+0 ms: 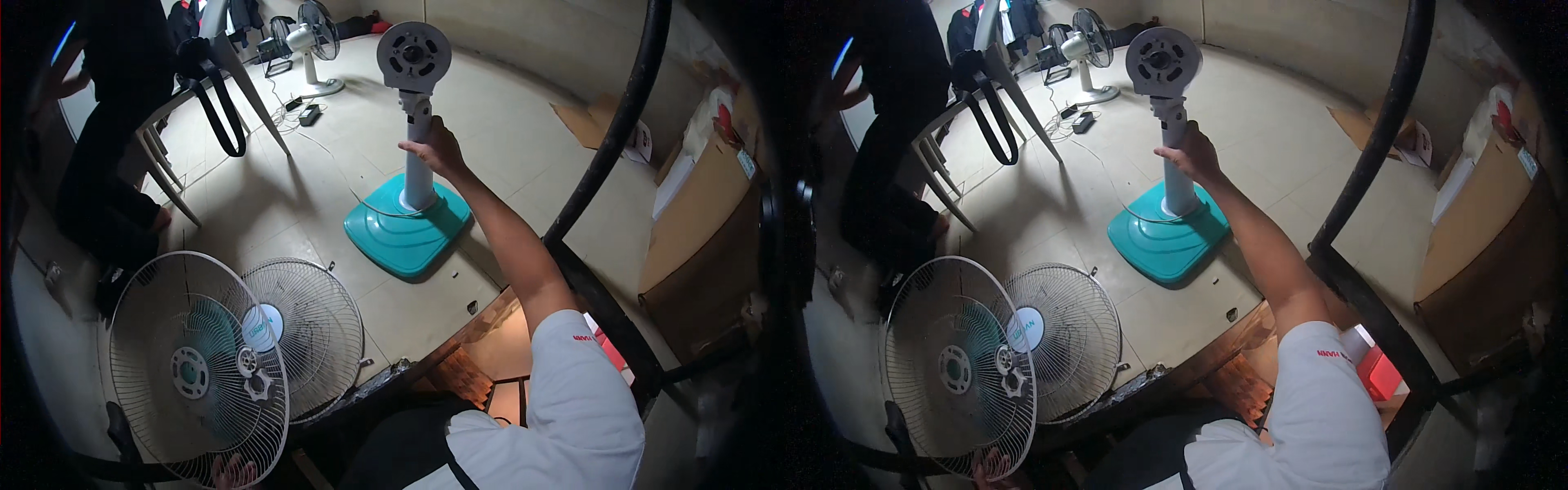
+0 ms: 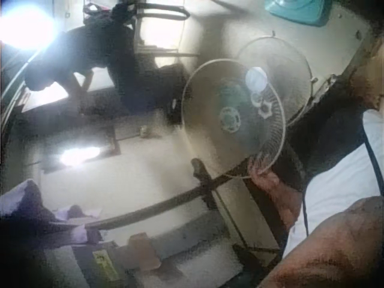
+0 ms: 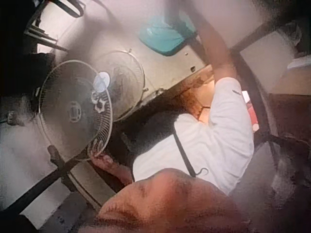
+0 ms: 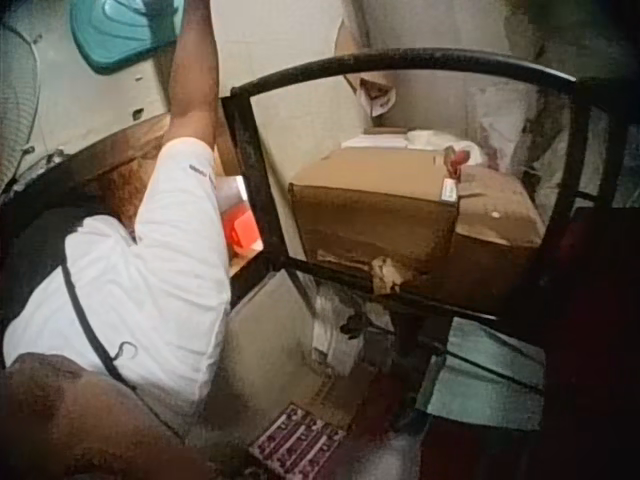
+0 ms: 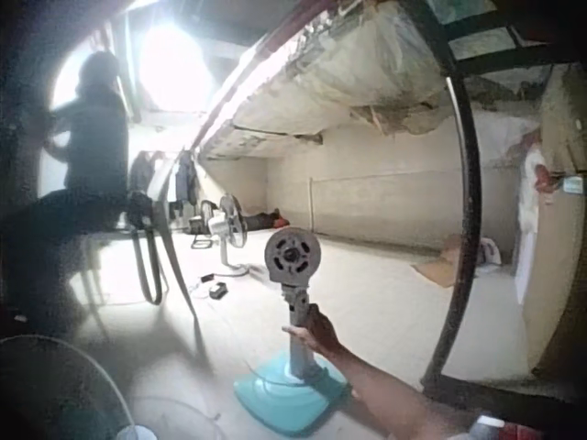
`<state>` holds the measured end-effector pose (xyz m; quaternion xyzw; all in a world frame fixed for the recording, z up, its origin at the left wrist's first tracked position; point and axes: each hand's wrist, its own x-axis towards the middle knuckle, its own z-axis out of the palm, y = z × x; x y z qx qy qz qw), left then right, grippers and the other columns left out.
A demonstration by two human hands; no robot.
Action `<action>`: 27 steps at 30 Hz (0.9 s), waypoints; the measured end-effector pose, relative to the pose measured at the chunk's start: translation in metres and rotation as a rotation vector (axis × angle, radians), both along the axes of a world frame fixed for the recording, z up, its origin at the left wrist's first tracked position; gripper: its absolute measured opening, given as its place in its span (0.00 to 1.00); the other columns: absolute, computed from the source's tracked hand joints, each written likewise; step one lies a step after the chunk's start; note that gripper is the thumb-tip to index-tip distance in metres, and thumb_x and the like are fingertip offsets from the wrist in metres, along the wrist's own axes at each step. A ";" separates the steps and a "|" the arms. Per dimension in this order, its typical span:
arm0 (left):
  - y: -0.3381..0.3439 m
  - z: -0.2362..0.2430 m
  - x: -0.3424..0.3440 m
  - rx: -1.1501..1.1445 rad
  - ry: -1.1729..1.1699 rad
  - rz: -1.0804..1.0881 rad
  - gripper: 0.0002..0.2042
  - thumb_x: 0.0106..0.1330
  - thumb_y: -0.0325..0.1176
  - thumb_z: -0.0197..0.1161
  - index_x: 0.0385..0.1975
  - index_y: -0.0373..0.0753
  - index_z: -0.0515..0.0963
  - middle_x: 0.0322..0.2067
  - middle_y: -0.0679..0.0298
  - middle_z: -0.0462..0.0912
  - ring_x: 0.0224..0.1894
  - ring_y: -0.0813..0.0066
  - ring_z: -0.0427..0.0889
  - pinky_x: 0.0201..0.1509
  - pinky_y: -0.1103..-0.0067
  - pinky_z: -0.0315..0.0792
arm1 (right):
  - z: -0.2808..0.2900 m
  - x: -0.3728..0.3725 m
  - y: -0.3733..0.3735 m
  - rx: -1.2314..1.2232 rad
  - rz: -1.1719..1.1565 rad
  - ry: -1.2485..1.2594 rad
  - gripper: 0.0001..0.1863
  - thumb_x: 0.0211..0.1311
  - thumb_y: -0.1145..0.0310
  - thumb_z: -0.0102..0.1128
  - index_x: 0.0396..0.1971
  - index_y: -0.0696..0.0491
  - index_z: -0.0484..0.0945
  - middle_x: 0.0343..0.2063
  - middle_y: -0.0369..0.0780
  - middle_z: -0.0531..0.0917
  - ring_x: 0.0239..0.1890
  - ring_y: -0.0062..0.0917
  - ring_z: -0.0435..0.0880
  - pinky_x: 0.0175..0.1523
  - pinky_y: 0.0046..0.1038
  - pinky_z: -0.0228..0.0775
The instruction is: The person removes the front guard, unscrews the central cap, and pulls the fan blade off the motor shaft.
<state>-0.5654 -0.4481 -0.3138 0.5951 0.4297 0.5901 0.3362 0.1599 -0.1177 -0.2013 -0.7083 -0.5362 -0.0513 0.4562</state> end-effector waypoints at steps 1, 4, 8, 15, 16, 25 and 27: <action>0.001 0.000 0.002 -0.040 -0.047 0.018 0.36 0.73 0.54 0.60 0.69 0.30 0.62 0.61 0.36 0.75 0.59 0.44 0.82 0.62 0.56 0.79 | 0.001 -0.004 -0.006 0.024 -0.006 -0.046 0.41 0.48 0.45 0.81 0.49 0.61 0.71 0.42 0.52 0.84 0.47 0.49 0.87 0.53 0.45 0.79; 0.014 -0.005 -0.015 -0.200 -0.120 0.076 0.33 0.76 0.52 0.56 0.69 0.31 0.63 0.61 0.38 0.76 0.60 0.47 0.81 0.64 0.58 0.78 | 0.001 -0.015 -0.019 0.001 -0.068 -0.048 0.44 0.47 0.42 0.81 0.50 0.61 0.70 0.44 0.53 0.85 0.48 0.47 0.87 0.53 0.43 0.79; 0.021 -0.009 -0.019 -0.256 -0.016 0.104 0.31 0.76 0.51 0.51 0.69 0.34 0.65 0.56 0.47 0.78 0.56 0.56 0.81 0.65 0.59 0.76 | -0.002 -0.023 -0.035 0.050 -0.097 -0.073 0.43 0.47 0.41 0.81 0.49 0.60 0.70 0.41 0.51 0.84 0.46 0.47 0.87 0.51 0.43 0.79; 0.002 0.041 0.042 -0.202 -0.061 0.045 0.38 0.76 0.56 0.55 0.69 0.25 0.62 0.61 0.37 0.75 0.58 0.44 0.83 0.59 0.54 0.82 | 0.005 -0.018 -0.056 0.005 -0.187 -0.070 0.42 0.47 0.42 0.81 0.51 0.58 0.72 0.42 0.49 0.85 0.47 0.44 0.87 0.54 0.43 0.79; 0.003 0.038 0.040 -0.195 -0.060 0.040 0.38 0.76 0.56 0.55 0.69 0.25 0.62 0.61 0.37 0.75 0.58 0.44 0.83 0.59 0.54 0.82 | 0.005 -0.002 -0.056 0.012 0.005 -0.005 0.42 0.47 0.44 0.81 0.53 0.58 0.74 0.42 0.46 0.85 0.47 0.39 0.87 0.54 0.40 0.78; 0.006 0.041 0.048 -0.194 -0.118 0.094 0.39 0.73 0.53 0.59 0.69 0.24 0.59 0.59 0.35 0.75 0.60 0.41 0.80 0.61 0.53 0.80 | -0.012 0.014 -0.015 0.147 0.471 0.636 0.21 0.48 0.59 0.78 0.39 0.53 0.83 0.35 0.36 0.86 0.38 0.22 0.84 0.46 0.29 0.76; 0.005 0.059 0.062 -0.275 -0.159 0.162 0.38 0.74 0.53 0.59 0.69 0.24 0.60 0.59 0.35 0.76 0.60 0.41 0.80 0.60 0.54 0.80 | -0.005 0.005 -0.021 0.189 0.361 0.630 0.21 0.47 0.60 0.78 0.38 0.54 0.83 0.32 0.36 0.85 0.35 0.23 0.84 0.44 0.30 0.77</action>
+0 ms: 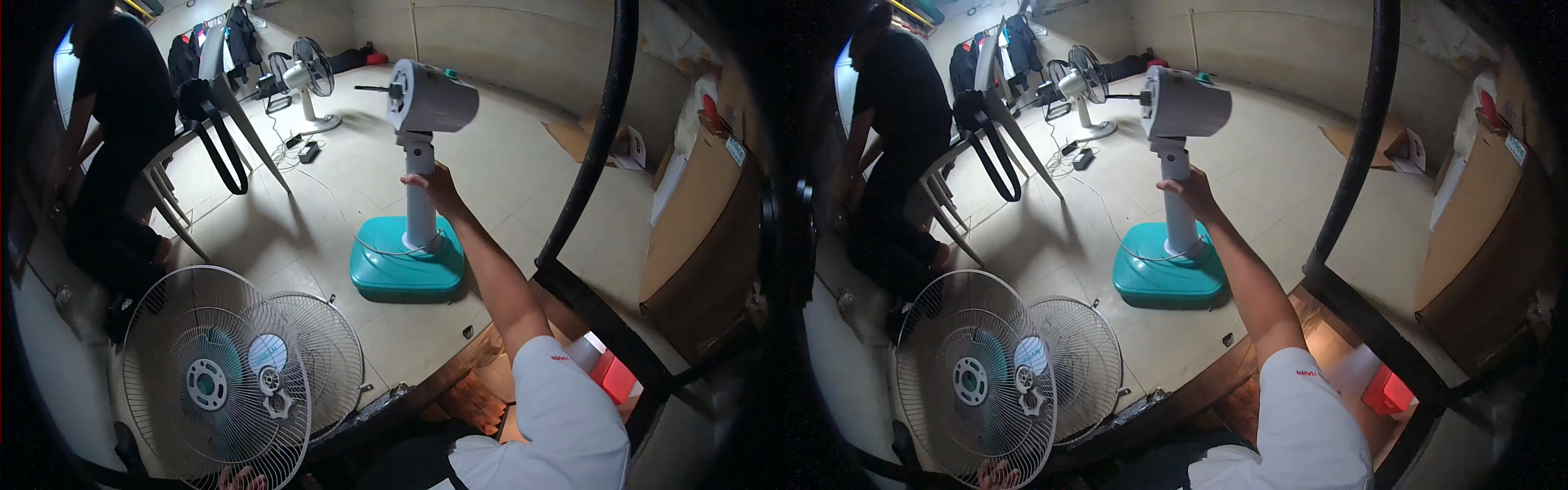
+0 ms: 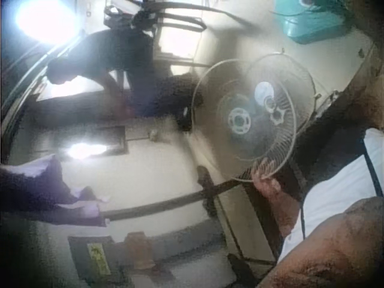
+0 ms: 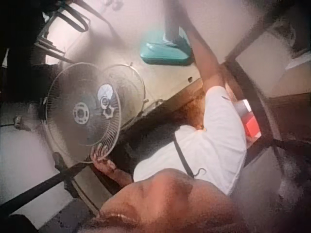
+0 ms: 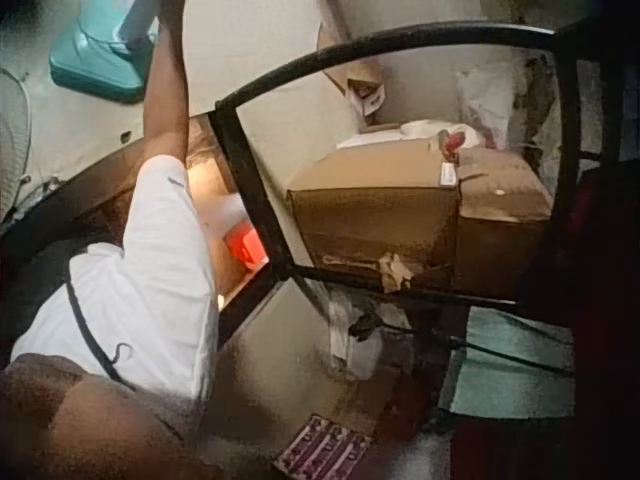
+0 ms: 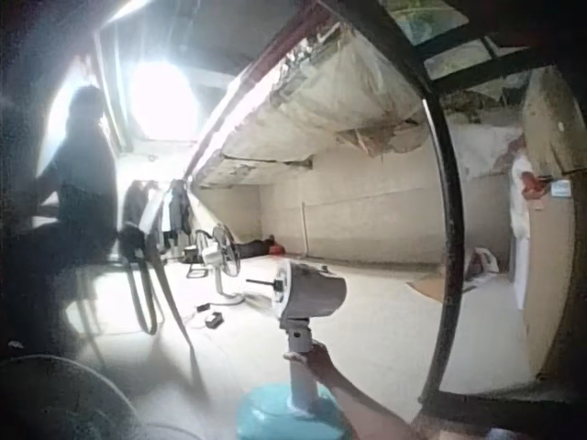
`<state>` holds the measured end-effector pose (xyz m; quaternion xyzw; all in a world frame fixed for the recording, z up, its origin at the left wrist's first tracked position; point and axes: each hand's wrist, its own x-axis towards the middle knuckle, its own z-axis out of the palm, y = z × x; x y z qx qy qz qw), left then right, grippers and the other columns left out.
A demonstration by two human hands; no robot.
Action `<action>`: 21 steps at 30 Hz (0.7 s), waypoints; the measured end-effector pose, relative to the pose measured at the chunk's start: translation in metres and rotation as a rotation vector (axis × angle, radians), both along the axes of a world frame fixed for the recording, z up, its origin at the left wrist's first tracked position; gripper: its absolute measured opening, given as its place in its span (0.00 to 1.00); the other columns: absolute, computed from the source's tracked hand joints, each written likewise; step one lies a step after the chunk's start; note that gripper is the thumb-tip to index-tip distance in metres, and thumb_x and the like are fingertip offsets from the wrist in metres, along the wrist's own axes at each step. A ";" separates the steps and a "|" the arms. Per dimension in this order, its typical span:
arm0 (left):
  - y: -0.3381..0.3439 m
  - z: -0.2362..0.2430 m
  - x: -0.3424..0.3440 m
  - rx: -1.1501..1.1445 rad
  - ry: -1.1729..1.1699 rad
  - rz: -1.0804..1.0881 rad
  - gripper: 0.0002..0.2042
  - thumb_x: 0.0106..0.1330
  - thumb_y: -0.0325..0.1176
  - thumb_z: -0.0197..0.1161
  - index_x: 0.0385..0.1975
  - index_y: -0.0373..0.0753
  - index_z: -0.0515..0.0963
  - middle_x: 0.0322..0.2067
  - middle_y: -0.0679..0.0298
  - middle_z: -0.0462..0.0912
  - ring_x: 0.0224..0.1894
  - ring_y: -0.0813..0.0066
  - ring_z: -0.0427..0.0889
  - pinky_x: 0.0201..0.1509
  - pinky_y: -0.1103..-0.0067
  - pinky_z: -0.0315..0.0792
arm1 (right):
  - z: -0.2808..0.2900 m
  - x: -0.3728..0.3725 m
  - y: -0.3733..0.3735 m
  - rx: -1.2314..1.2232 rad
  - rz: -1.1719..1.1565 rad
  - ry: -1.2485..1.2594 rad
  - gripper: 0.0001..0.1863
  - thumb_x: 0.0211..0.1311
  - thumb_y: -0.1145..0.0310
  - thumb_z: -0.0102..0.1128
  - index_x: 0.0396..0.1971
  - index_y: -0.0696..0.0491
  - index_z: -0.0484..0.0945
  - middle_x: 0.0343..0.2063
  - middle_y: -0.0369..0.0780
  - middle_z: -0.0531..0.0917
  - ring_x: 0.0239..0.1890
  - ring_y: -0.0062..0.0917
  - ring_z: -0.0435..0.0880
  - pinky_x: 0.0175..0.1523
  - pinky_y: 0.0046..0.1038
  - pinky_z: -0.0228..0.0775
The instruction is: The person removes the front guard, unscrews the central cap, and pulls the fan blade off the motor shaft.
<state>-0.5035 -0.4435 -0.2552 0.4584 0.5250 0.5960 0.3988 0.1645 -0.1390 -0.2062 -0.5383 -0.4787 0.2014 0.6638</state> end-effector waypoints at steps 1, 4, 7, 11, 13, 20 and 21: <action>0.001 0.004 0.005 -0.093 -0.037 0.060 0.37 0.74 0.53 0.58 0.69 0.24 0.60 0.59 0.36 0.76 0.60 0.42 0.81 0.60 0.55 0.81 | 0.005 -0.002 -0.002 -0.004 -0.121 0.012 0.20 0.47 0.60 0.78 0.37 0.55 0.82 0.30 0.36 0.85 0.33 0.25 0.84 0.42 0.31 0.78; -0.001 -0.026 -0.018 0.301 0.097 -0.178 0.34 0.77 0.51 0.55 0.68 0.25 0.63 0.58 0.36 0.77 0.59 0.44 0.81 0.60 0.57 0.81 | 0.003 -0.006 0.009 0.103 -0.251 0.128 0.20 0.46 0.61 0.78 0.36 0.55 0.82 0.30 0.37 0.85 0.32 0.25 0.84 0.42 0.30 0.78; -0.005 -0.020 -0.015 0.043 0.004 -0.007 0.33 0.77 0.51 0.55 0.66 0.25 0.64 0.59 0.37 0.76 0.58 0.44 0.82 0.59 0.57 0.82 | 0.009 -0.013 0.010 0.169 -0.493 0.155 0.21 0.46 0.60 0.78 0.36 0.56 0.82 0.30 0.39 0.86 0.33 0.28 0.85 0.43 0.33 0.78; -0.008 -0.013 -0.008 -0.049 -0.046 0.005 0.33 0.76 0.52 0.56 0.66 0.25 0.65 0.61 0.38 0.75 0.59 0.43 0.81 0.59 0.55 0.82 | 0.015 -0.013 0.001 0.215 -0.801 0.099 0.23 0.45 0.60 0.77 0.38 0.58 0.81 0.34 0.47 0.88 0.36 0.41 0.88 0.46 0.40 0.79; -0.008 -0.033 -0.022 0.206 0.018 -0.141 0.34 0.74 0.52 0.58 0.66 0.26 0.65 0.64 0.37 0.71 0.60 0.42 0.80 0.59 0.54 0.82 | 0.015 -0.010 -0.007 0.214 -0.900 0.084 0.24 0.45 0.60 0.76 0.41 0.58 0.81 0.35 0.50 0.88 0.38 0.47 0.89 0.47 0.43 0.79; -0.003 -0.058 -0.039 0.311 0.061 -0.220 0.45 0.67 0.61 0.65 0.69 0.27 0.60 0.67 0.38 0.67 0.61 0.39 0.79 0.58 0.51 0.82 | 0.019 -0.015 -0.027 0.158 -1.081 -0.088 0.28 0.49 0.63 0.75 0.50 0.57 0.77 0.40 0.50 0.87 0.42 0.49 0.87 0.49 0.48 0.79; -0.003 -0.059 -0.039 0.286 0.086 -0.217 0.48 0.64 0.64 0.66 0.69 0.27 0.60 0.67 0.38 0.67 0.61 0.39 0.79 0.58 0.50 0.82 | 0.017 -0.013 -0.026 0.188 -1.119 -0.166 0.28 0.50 0.64 0.76 0.51 0.57 0.77 0.42 0.50 0.86 0.44 0.49 0.86 0.51 0.48 0.78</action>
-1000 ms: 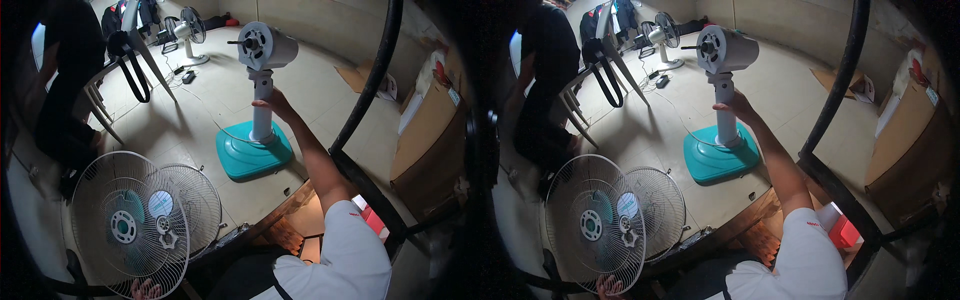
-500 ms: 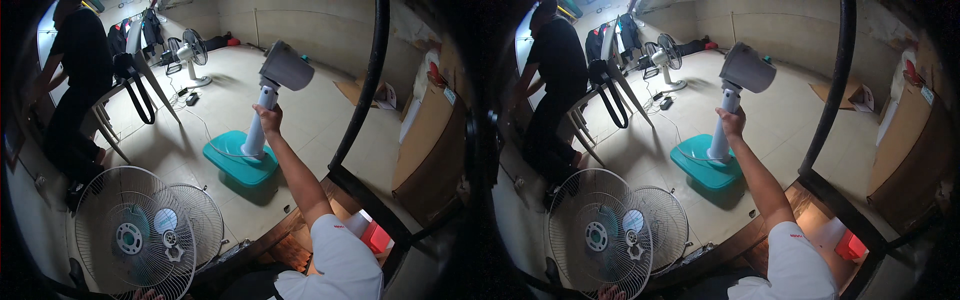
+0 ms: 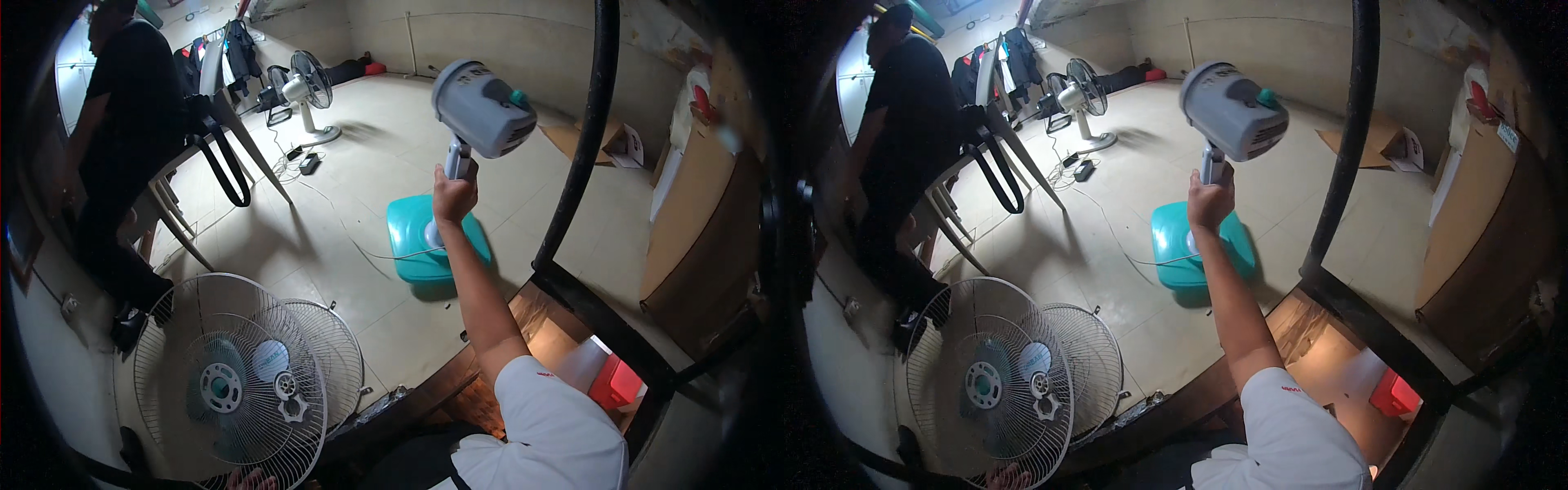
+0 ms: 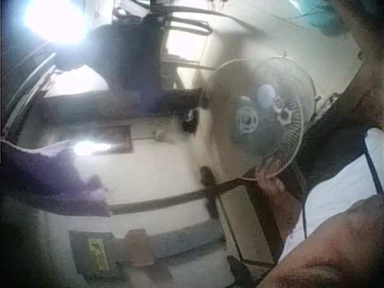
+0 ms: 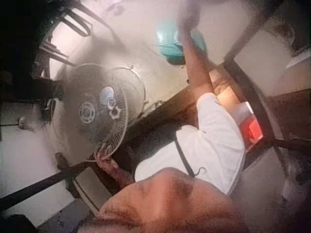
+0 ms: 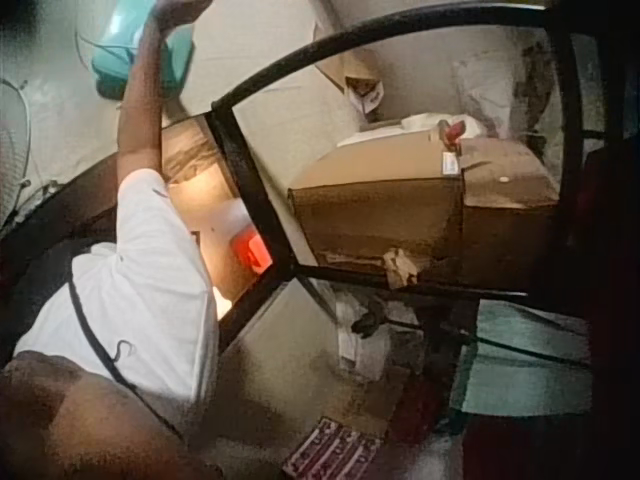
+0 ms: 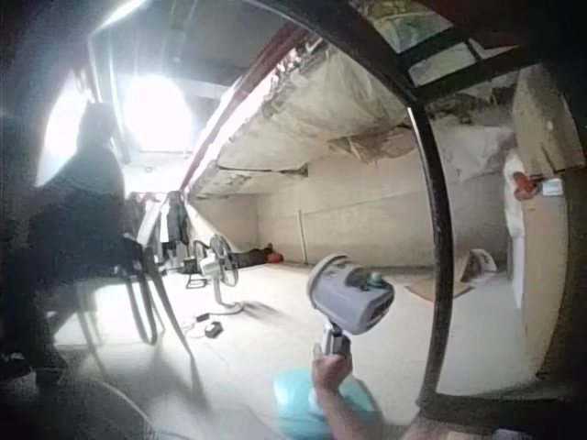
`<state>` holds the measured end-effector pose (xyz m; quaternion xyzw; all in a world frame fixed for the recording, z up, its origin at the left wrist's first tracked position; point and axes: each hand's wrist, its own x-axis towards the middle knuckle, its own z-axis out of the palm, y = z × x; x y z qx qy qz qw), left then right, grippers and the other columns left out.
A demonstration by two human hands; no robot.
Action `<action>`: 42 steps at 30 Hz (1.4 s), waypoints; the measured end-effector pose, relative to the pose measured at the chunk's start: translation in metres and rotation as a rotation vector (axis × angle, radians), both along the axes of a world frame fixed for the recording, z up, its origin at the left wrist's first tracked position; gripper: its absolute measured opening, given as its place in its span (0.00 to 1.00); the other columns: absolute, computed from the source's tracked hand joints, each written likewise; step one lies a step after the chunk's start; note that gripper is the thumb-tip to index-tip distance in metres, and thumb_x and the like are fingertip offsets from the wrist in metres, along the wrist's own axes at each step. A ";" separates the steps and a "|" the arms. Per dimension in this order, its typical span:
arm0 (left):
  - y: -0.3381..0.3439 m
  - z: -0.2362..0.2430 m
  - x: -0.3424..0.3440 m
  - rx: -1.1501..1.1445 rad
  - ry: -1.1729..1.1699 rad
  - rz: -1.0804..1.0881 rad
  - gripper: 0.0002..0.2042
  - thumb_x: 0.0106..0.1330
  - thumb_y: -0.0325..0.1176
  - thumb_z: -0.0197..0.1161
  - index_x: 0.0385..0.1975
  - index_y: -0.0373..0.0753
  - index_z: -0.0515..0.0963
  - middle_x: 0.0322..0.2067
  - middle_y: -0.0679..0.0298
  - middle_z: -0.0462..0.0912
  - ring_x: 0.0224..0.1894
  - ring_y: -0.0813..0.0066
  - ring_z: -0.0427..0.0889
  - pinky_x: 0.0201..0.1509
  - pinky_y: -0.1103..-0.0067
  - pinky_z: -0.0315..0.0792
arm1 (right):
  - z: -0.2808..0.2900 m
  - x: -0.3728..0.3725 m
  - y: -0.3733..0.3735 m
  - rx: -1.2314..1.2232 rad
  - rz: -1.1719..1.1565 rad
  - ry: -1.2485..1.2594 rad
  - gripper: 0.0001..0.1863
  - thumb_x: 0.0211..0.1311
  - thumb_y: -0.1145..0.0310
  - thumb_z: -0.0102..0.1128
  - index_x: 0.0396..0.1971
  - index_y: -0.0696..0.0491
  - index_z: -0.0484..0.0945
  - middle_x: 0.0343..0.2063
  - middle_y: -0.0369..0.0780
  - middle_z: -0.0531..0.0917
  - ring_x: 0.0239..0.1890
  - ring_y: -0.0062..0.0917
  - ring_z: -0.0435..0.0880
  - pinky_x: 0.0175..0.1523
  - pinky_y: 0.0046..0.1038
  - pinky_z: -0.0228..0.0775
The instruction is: The person removes the front guard, unscrews the central cap, and pulls the fan blade off the motor shaft.
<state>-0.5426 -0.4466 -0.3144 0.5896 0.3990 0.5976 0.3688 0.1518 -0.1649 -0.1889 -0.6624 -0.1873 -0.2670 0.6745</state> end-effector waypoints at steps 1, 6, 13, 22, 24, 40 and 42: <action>0.000 -0.002 0.000 -0.022 0.027 0.009 0.50 0.62 0.67 0.67 0.69 0.27 0.60 0.68 0.39 0.66 0.62 0.39 0.79 0.59 0.50 0.82 | -0.003 0.002 0.001 -0.012 -0.044 -0.076 0.29 0.51 0.65 0.77 0.52 0.56 0.76 0.43 0.50 0.86 0.47 0.49 0.85 0.52 0.47 0.78; -0.002 0.012 0.015 0.015 0.102 -0.023 0.52 0.60 0.68 0.68 0.70 0.29 0.59 0.69 0.38 0.64 0.62 0.39 0.78 0.57 0.49 0.82 | -0.026 0.003 0.015 -0.064 -0.091 -0.149 0.33 0.47 0.67 0.80 0.54 0.56 0.76 0.44 0.49 0.85 0.49 0.49 0.84 0.55 0.47 0.77; -0.025 -0.001 0.002 0.042 0.090 -0.016 0.45 0.64 0.66 0.65 0.72 0.39 0.62 0.72 0.39 0.58 0.60 0.37 0.79 0.56 0.52 0.84 | -0.030 0.016 0.020 -0.119 0.225 -0.002 0.29 0.48 0.61 0.80 0.49 0.55 0.77 0.43 0.47 0.85 0.45 0.43 0.84 0.53 0.42 0.76; -0.056 0.035 0.018 -0.081 0.127 0.245 0.46 0.66 0.68 0.62 0.71 0.34 0.62 0.61 0.35 0.74 0.57 0.42 0.82 0.54 0.56 0.85 | -0.013 0.109 -0.012 -0.365 1.738 0.197 0.42 0.52 0.52 0.78 0.63 0.56 0.72 0.48 0.40 0.83 0.53 0.26 0.81 0.59 0.33 0.71; -0.049 0.031 0.014 0.018 0.191 0.260 0.46 0.66 0.67 0.61 0.68 0.28 0.63 0.57 0.35 0.78 0.57 0.43 0.83 0.55 0.59 0.84 | -0.022 0.100 -0.006 -0.358 1.539 0.200 0.33 0.53 0.56 0.74 0.57 0.57 0.74 0.42 0.40 0.84 0.49 0.27 0.83 0.61 0.33 0.70; -0.007 -0.012 -0.043 0.164 0.513 -0.123 0.38 0.72 0.60 0.59 0.67 0.30 0.65 0.69 0.34 0.62 0.62 0.35 0.77 0.59 0.50 0.82 | -0.033 -0.077 -0.069 -0.080 0.136 -0.066 0.30 0.49 0.55 0.82 0.44 0.57 0.75 0.38 0.46 0.85 0.41 0.40 0.86 0.48 0.39 0.77; -0.011 -0.010 -0.024 0.143 0.366 -0.097 0.36 0.73 0.58 0.59 0.66 0.29 0.66 0.69 0.34 0.63 0.62 0.35 0.77 0.59 0.49 0.82 | -0.034 -0.077 -0.068 -0.046 0.064 -0.117 0.33 0.48 0.53 0.82 0.45 0.57 0.74 0.40 0.48 0.85 0.42 0.44 0.86 0.47 0.42 0.78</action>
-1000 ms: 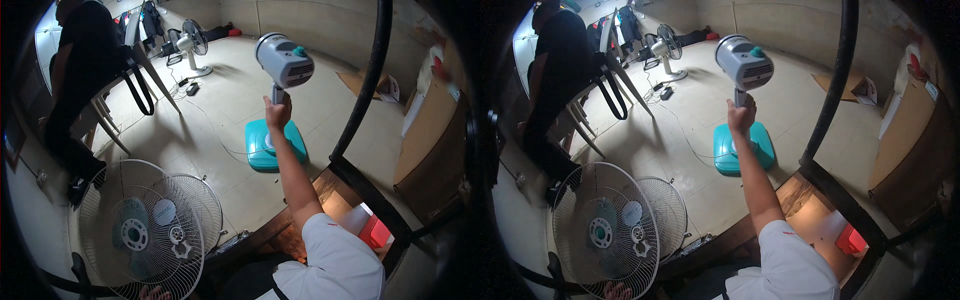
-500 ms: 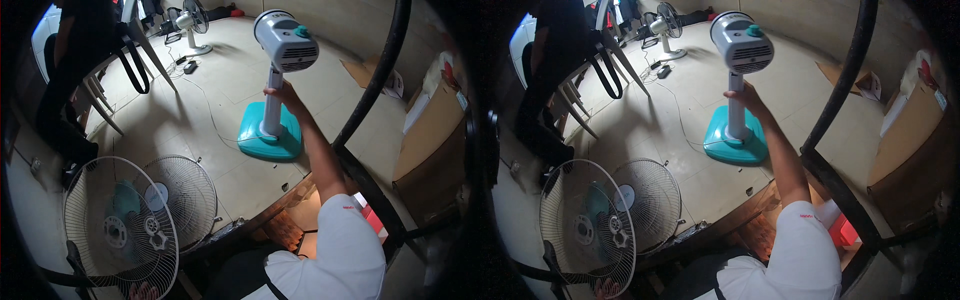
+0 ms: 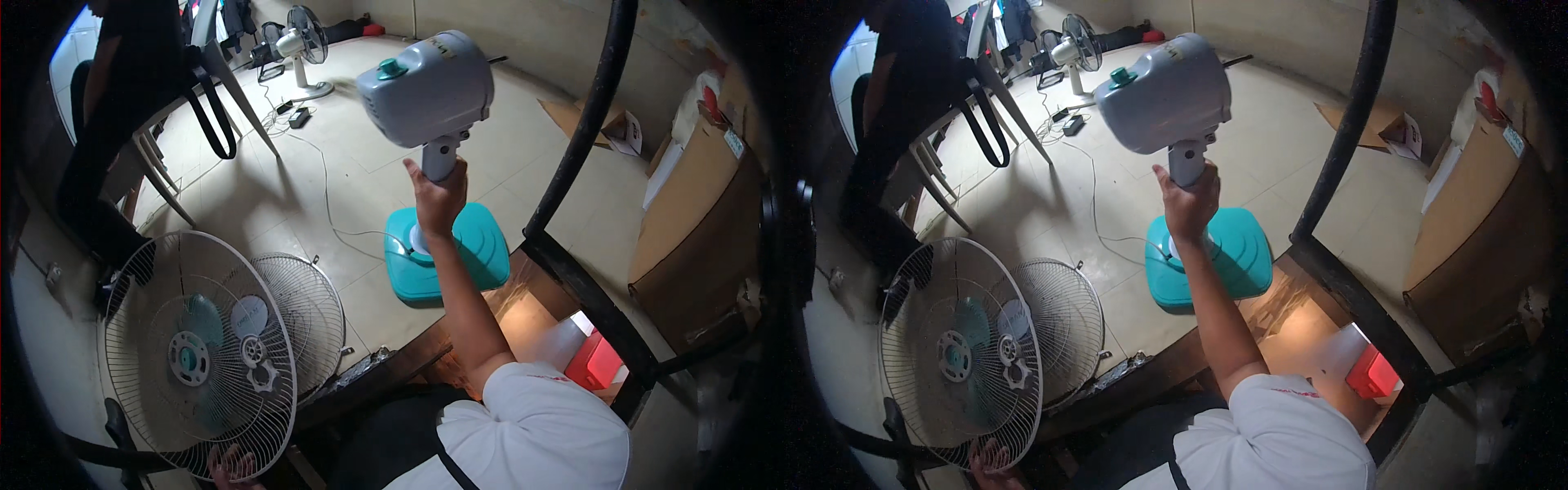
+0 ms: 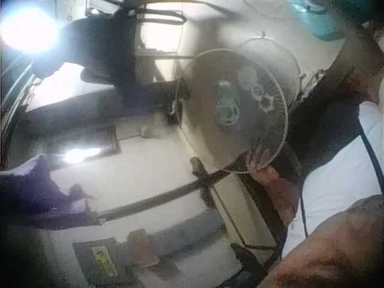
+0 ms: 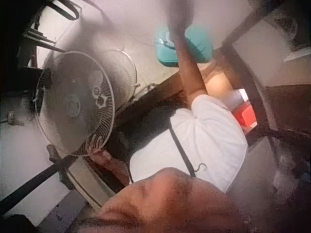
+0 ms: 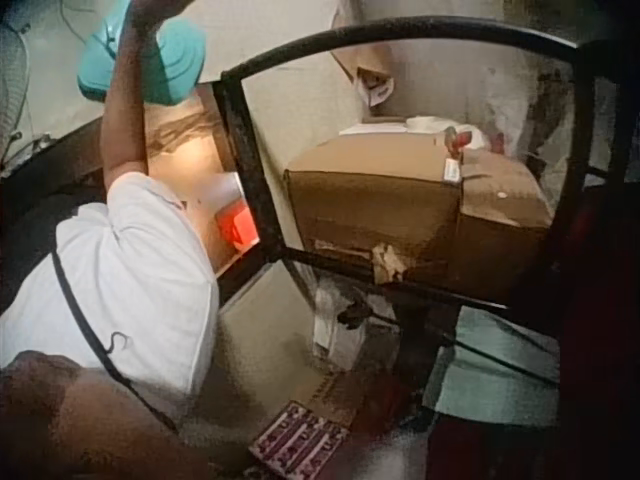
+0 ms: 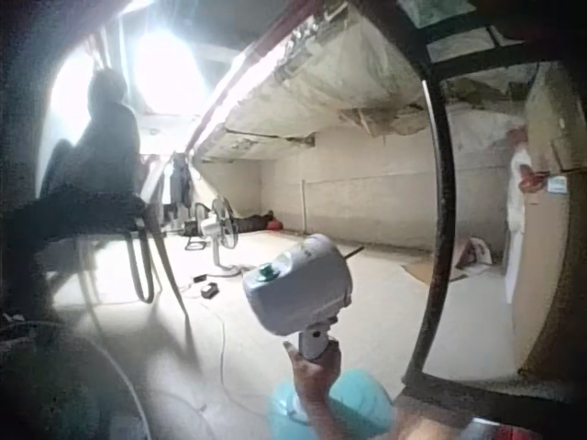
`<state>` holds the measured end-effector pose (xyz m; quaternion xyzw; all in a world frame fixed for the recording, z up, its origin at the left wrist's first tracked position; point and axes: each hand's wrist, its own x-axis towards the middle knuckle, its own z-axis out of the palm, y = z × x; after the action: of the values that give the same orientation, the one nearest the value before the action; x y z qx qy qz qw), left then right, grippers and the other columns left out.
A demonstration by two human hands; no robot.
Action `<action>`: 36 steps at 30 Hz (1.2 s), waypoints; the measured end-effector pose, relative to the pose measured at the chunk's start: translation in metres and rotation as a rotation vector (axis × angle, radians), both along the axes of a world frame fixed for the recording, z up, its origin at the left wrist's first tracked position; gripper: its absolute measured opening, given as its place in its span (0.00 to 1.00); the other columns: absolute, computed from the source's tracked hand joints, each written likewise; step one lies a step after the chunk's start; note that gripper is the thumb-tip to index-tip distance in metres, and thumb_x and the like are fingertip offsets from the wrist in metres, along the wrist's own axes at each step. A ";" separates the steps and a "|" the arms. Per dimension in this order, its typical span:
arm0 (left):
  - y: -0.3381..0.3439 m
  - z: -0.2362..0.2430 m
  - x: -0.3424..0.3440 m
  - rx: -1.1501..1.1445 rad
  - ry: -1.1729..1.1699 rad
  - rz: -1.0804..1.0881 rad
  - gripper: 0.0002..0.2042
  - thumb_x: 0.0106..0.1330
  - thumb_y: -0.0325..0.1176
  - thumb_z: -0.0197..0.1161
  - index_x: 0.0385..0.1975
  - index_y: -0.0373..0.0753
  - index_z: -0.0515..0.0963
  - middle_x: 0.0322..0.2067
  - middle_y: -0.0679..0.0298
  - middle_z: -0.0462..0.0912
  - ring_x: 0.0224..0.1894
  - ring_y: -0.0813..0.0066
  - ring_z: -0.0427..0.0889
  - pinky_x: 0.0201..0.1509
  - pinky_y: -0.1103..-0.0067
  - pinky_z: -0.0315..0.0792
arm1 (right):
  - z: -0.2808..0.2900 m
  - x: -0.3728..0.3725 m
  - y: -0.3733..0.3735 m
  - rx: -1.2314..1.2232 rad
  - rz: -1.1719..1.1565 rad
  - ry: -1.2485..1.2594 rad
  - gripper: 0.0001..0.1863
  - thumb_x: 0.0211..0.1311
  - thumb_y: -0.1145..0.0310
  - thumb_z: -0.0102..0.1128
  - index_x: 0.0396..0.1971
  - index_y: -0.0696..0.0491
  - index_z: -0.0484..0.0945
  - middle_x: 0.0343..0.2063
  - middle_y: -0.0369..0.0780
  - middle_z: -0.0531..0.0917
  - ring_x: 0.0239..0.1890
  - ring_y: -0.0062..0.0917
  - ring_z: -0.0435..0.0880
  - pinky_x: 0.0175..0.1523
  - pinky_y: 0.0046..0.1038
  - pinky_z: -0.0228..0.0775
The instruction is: The person removes the front guard, unscrews the central cap, and pulls the fan blade off the motor shaft.
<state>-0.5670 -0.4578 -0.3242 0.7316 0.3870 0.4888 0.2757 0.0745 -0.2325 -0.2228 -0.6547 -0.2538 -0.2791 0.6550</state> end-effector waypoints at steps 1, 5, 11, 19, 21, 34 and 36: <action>-0.005 0.006 0.021 -0.081 -0.314 0.101 0.34 0.74 0.56 0.58 0.65 0.29 0.67 0.68 0.34 0.64 0.62 0.35 0.77 0.58 0.47 0.82 | 0.002 0.000 -0.003 -0.008 0.255 0.098 0.33 0.48 0.55 0.82 0.48 0.56 0.74 0.40 0.47 0.85 0.42 0.41 0.86 0.48 0.41 0.78; -0.014 0.012 0.027 -0.152 -0.503 0.106 0.31 0.77 0.51 0.54 0.66 0.27 0.66 0.68 0.33 0.64 0.62 0.34 0.76 0.56 0.45 0.82 | 0.001 0.054 -0.014 -0.148 0.860 0.133 0.30 0.48 0.59 0.80 0.50 0.53 0.76 0.38 0.44 0.84 0.42 0.35 0.86 0.49 0.37 0.77; -0.010 0.035 0.049 -0.243 -0.329 0.170 0.29 0.77 0.55 0.50 0.59 0.31 0.72 0.64 0.37 0.70 0.58 0.35 0.81 0.57 0.49 0.83 | -0.014 0.026 -0.002 -0.166 0.791 0.148 0.25 0.52 0.61 0.77 0.46 0.55 0.76 0.35 0.42 0.84 0.39 0.32 0.85 0.46 0.36 0.78; 0.017 -0.039 -0.023 0.055 0.002 0.120 0.31 0.78 0.60 0.45 0.59 0.35 0.74 0.59 0.42 0.78 0.57 0.45 0.84 0.67 0.52 0.73 | -0.022 -0.040 0.024 0.042 0.465 0.076 0.30 0.52 0.62 0.79 0.51 0.56 0.74 0.41 0.47 0.82 0.43 0.44 0.83 0.50 0.43 0.76; 0.016 -0.033 -0.011 -0.052 -0.203 0.101 0.30 0.79 0.56 0.47 0.63 0.32 0.70 0.59 0.41 0.78 0.58 0.46 0.83 0.65 0.55 0.77 | -0.023 -0.048 0.032 0.052 0.291 -0.003 0.33 0.50 0.63 0.82 0.52 0.58 0.74 0.44 0.49 0.81 0.48 0.48 0.80 0.52 0.46 0.75; -0.009 0.043 0.073 -0.266 -0.552 0.215 0.33 0.71 0.51 0.57 0.67 0.32 0.65 0.55 0.43 0.77 0.48 0.47 0.84 0.51 0.59 0.82 | -0.041 -0.059 0.092 0.011 -0.106 -0.170 0.37 0.54 0.59 0.80 0.61 0.58 0.73 0.54 0.49 0.81 0.59 0.47 0.78 0.64 0.47 0.68; 0.001 0.049 0.078 -0.540 -0.843 0.488 0.25 0.73 0.44 0.53 0.64 0.34 0.68 0.44 0.44 0.84 0.37 0.55 0.88 0.43 0.65 0.84 | -0.056 -0.034 0.089 -0.036 0.050 -0.185 0.34 0.56 0.60 0.79 0.59 0.60 0.75 0.53 0.51 0.81 0.58 0.48 0.78 0.66 0.45 0.67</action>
<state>-0.4895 -0.4564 -0.2754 0.2653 0.5129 0.6723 0.4632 0.0409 -0.1434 -0.2793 -0.6313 -0.3346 -0.3175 0.6235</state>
